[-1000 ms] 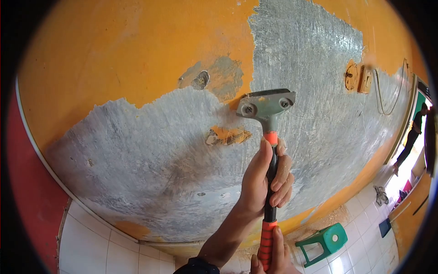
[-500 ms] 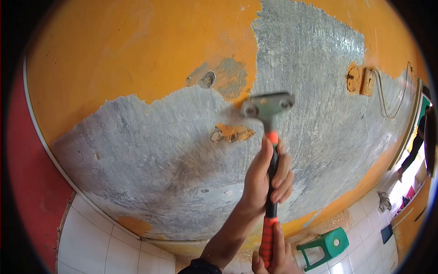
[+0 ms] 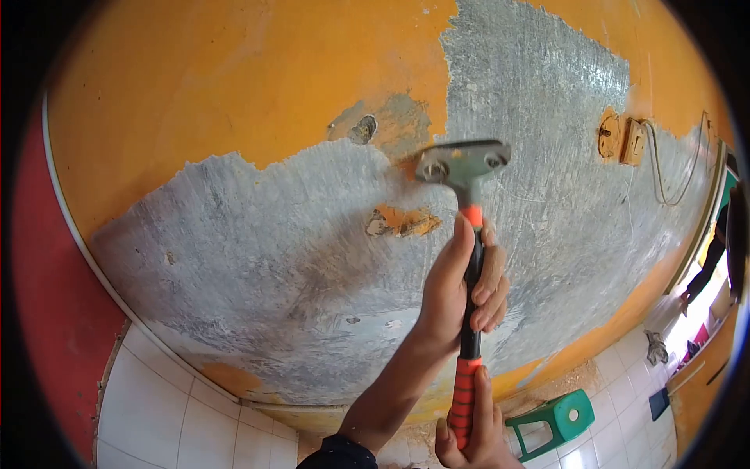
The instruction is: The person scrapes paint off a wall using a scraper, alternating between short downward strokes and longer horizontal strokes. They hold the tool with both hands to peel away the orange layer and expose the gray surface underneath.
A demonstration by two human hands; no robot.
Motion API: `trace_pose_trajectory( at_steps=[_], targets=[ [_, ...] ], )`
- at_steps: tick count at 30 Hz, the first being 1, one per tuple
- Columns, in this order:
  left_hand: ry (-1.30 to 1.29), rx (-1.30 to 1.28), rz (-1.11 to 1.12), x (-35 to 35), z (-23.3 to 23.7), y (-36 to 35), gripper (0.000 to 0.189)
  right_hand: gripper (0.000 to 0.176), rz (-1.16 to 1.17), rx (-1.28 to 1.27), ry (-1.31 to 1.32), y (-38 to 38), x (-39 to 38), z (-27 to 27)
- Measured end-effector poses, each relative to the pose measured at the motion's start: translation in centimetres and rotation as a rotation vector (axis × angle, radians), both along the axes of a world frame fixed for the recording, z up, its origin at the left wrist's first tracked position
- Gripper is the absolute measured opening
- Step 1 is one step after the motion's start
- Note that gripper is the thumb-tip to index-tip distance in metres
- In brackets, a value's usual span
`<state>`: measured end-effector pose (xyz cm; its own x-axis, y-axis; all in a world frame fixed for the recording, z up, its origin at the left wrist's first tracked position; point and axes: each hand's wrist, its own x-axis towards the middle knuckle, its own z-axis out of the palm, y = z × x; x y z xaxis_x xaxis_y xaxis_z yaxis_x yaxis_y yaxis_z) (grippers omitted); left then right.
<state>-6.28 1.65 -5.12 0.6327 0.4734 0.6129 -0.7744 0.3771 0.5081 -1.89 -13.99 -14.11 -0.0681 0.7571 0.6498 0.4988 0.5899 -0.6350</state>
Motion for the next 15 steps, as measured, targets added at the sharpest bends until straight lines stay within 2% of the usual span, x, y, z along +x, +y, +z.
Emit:
trace_pose_trajectory(
  at_steps=[5, 7, 8, 10, 11, 15],
  targets=[
    [-0.002, 0.009, -0.011, 0.2, 1.5, 0.3, 0.039, 0.073, 0.012, 0.071, -0.002, 0.6, 0.0, 0.3],
    [-0.002, 0.025, 0.002, 0.3, 1.8, 0.3, 0.039, 0.075, -0.349, 0.295, -0.355, 0.9, 0.3, 0.2],
    [-0.003, 0.049, 0.017, 0.3, 2.0, 0.3, 0.039, 0.075, -0.346, 0.302, -0.354, 0.6, 0.5, 0.4],
    [0.004, 0.015, 0.015, 0.3, 1.1, -0.2, 0.039, 0.073, 0.049, -0.001, 0.013, -0.5, 0.7, 1.0],
    [-0.008, 0.018, 0.008, 0.4, 0.9, -0.4, 0.039, 0.072, 0.036, 0.068, 0.015, -0.5, 0.6, 1.1],
    [-0.02, -0.011, -0.027, 0.6, 2.3, -0.1, 0.039, 0.073, 0.046, 0.081, -0.045, 0.0, 1.1, 2.1]
  ],
)
